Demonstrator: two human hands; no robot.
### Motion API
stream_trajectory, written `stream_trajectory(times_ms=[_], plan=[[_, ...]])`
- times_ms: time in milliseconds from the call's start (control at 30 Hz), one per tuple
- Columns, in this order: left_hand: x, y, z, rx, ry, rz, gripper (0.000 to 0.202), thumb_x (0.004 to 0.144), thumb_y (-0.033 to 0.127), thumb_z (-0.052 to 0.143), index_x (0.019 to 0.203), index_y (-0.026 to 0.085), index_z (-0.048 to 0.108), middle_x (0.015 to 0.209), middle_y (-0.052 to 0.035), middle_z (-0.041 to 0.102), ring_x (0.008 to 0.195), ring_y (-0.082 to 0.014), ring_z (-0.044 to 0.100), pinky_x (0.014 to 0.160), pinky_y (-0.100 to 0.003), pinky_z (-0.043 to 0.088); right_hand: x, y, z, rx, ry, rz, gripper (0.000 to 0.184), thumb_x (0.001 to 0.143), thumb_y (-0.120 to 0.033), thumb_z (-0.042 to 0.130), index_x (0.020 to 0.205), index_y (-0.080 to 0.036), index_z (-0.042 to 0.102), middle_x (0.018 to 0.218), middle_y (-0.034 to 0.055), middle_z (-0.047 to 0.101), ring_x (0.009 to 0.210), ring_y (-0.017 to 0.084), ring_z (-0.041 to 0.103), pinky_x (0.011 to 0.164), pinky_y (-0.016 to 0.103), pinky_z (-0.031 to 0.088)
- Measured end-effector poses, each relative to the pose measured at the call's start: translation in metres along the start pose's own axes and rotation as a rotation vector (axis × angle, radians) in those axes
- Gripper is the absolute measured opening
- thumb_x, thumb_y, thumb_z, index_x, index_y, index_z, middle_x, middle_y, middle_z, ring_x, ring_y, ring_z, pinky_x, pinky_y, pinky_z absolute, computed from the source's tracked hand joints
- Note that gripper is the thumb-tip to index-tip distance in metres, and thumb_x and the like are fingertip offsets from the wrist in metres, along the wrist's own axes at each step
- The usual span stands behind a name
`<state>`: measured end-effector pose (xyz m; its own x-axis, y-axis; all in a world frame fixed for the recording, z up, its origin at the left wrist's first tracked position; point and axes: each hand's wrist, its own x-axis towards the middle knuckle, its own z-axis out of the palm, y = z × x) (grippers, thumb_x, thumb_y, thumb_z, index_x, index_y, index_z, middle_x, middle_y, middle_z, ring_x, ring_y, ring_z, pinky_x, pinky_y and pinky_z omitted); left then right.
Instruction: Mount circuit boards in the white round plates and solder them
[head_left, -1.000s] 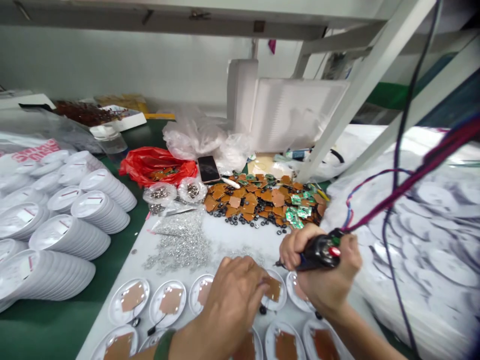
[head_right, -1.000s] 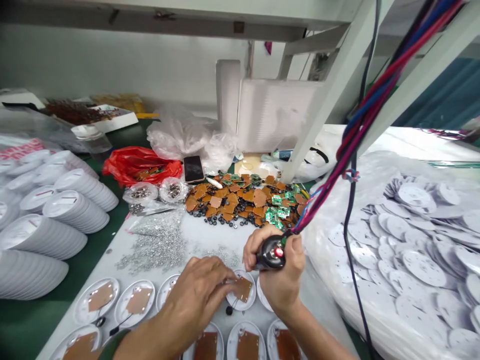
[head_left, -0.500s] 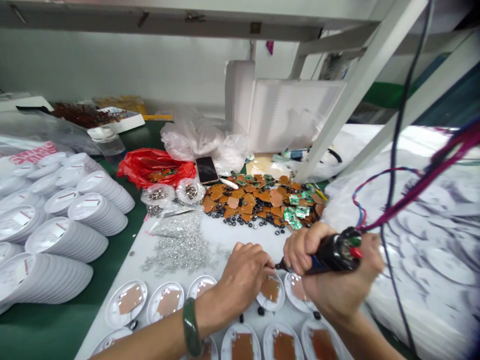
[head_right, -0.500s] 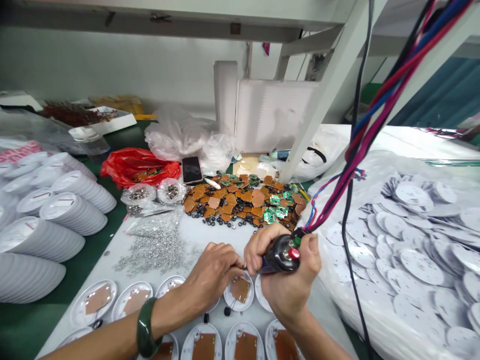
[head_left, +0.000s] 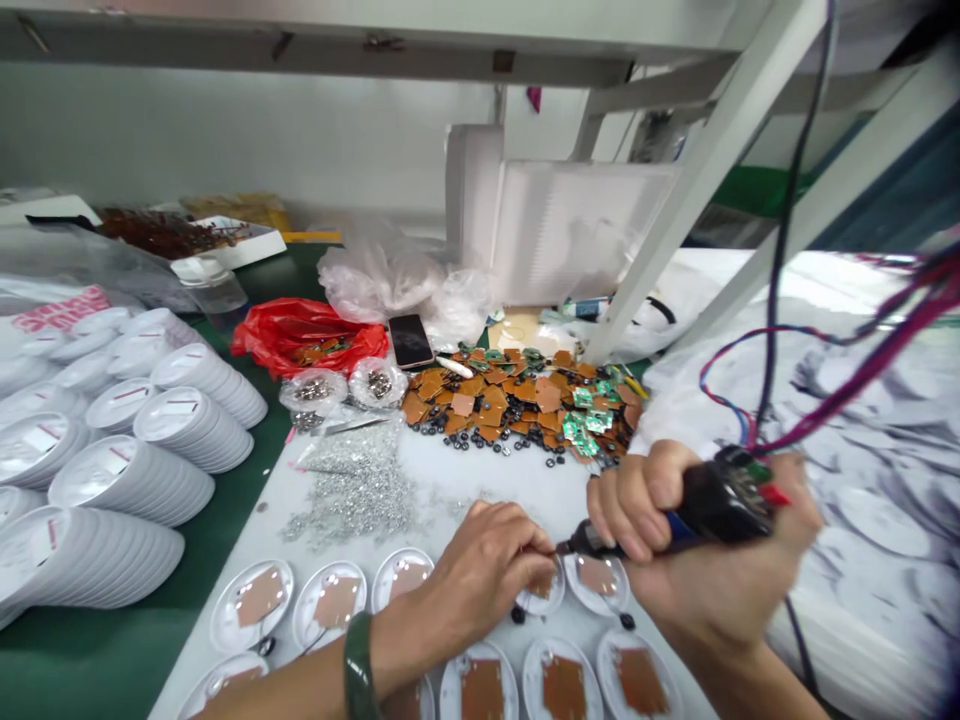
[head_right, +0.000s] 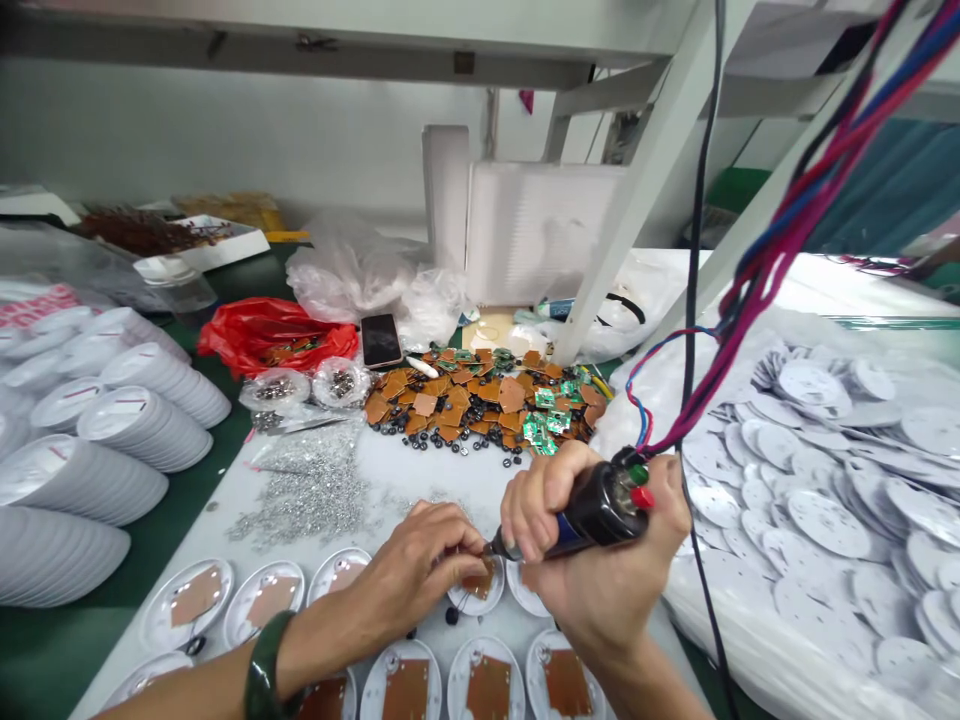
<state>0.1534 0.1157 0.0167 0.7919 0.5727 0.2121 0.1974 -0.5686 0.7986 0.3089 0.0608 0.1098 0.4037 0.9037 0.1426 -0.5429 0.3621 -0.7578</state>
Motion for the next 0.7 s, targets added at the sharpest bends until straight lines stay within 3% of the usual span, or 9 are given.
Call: stream_trajectory(times_ms=[400,700], plan=[[-0.003,-0.003,0.007,-0.004,-0.01,-0.014,0.005,0.094,0.02,0.073,0.09,0.022,0.07,0.091,0.0039,0.073,0.086,-0.0148,0.064,0.089,-0.032,0.04,-0.008,-0.006,0.001,-0.06,0.006,-0.013,0.063,0.086,-0.074,0.049,0.055,-0.021,0.064,0.041,-0.0022,0.045,0.034,0.011,0.042,0.038,0.027,0.038],[-0.005,0.001,0.01,-0.058,0.008,-0.007,0.013,0.094,0.013,0.07,0.085,0.021,0.069,0.087,0.0035,0.072,0.085,-0.0147,0.064,0.088,-0.032,0.04,-0.012,-0.006,-0.002,-0.033,0.008,-0.005,0.063,0.086,-0.074,0.047,0.056,-0.021,0.064,0.04,-0.0027,0.044,0.033,0.011,0.041,0.037,0.027,0.038]])
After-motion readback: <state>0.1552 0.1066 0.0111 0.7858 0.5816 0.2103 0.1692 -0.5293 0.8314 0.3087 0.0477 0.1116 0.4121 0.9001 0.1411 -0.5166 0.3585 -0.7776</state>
